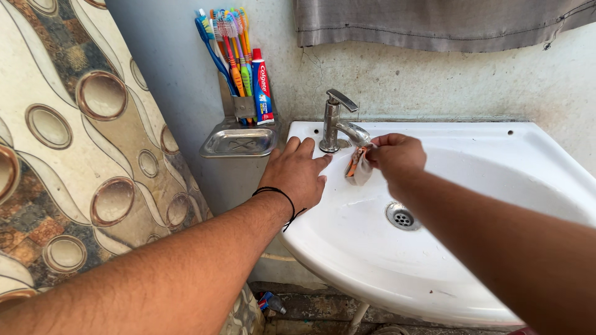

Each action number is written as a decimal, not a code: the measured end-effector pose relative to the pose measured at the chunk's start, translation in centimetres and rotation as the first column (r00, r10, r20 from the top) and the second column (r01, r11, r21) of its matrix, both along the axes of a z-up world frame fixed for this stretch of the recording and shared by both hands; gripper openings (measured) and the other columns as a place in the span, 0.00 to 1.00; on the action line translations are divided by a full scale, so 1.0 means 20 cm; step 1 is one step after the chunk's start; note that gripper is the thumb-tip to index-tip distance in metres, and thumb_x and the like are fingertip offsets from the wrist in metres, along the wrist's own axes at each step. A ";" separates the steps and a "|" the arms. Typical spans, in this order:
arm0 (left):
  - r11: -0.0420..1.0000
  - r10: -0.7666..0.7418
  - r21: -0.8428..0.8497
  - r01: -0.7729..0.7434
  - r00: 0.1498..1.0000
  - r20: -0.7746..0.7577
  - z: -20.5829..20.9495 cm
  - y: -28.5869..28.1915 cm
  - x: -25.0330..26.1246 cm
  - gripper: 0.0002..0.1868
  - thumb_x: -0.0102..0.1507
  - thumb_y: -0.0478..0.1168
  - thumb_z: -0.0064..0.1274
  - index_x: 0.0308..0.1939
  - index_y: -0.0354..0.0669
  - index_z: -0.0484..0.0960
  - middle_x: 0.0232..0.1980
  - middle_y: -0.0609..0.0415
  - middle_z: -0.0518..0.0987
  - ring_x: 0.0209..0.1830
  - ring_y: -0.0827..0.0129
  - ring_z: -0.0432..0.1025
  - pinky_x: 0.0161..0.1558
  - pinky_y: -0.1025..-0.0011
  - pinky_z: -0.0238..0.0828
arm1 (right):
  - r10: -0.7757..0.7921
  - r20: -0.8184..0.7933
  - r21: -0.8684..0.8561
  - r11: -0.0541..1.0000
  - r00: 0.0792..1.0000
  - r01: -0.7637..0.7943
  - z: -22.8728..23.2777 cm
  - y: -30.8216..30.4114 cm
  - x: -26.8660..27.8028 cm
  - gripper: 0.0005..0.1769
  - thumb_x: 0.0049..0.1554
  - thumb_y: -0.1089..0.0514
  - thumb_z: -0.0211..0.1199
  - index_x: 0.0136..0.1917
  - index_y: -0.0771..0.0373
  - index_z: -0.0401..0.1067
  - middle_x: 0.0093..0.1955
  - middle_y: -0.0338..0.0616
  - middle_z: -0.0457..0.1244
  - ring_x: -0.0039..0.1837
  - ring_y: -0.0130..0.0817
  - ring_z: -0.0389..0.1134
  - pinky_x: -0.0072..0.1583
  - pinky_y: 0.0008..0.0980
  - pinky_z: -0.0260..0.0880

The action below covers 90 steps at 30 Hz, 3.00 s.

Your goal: The person wipes the surface of a white bathroom sink using a cloth. They repeatedly rub the basin and the area around the faucet, then rinse the cloth under running water and continue wiping.

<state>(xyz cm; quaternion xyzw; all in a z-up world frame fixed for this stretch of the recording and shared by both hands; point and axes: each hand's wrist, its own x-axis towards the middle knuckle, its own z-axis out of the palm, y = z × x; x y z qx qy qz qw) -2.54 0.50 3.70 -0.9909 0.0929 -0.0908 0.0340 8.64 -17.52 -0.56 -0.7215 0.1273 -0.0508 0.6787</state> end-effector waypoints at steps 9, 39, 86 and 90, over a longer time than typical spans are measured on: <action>1.000 -0.017 0.004 0.017 0.999 0.041 -0.01 0.00 0.00 0.26 0.66 0.47 0.51 0.69 0.59 0.73 0.65 0.54 0.66 0.71 0.63 0.55 0.65 0.50 0.57 | 0.073 0.053 -0.003 0.997 0.996 -0.073 -0.15 0.18 -0.27 0.04 0.53 0.69 0.66 0.43 0.65 0.79 0.41 0.43 0.71 0.42 0.27 0.70 0.47 0.26 0.73; 0.995 -0.095 -0.008 0.097 0.985 0.145 -0.07 0.03 0.04 0.23 0.64 0.45 0.54 0.64 0.53 0.79 0.59 0.52 0.70 0.65 0.63 0.60 0.67 0.59 0.54 | 0.144 -0.053 0.130 0.982 0.988 -0.136 -0.16 0.08 -0.22 0.06 0.55 0.72 0.66 0.44 0.68 0.71 0.45 0.46 0.70 0.49 0.33 0.75 0.55 0.27 0.81; 0.996 -0.082 -0.031 0.088 0.984 0.161 -0.07 0.03 0.03 0.19 0.65 0.43 0.51 0.61 0.57 0.82 0.58 0.55 0.71 0.63 0.66 0.61 0.64 0.60 0.56 | 0.200 -0.131 -0.205 0.953 0.971 -0.224 -0.19 0.09 -0.22 0.04 0.55 0.72 0.65 0.40 0.68 0.73 0.43 0.49 0.70 0.46 0.35 0.74 0.50 0.33 0.79; 0.996 -0.073 -0.035 0.079 0.985 0.153 -0.07 0.03 0.03 0.19 0.65 0.44 0.52 0.61 0.57 0.82 0.58 0.55 0.72 0.64 0.65 0.61 0.65 0.59 0.56 | 0.356 -0.053 -0.061 0.931 0.933 -0.359 -0.18 0.07 -0.23 0.05 0.53 0.73 0.67 0.40 0.70 0.72 0.44 0.50 0.70 0.45 0.35 0.75 0.50 0.29 0.81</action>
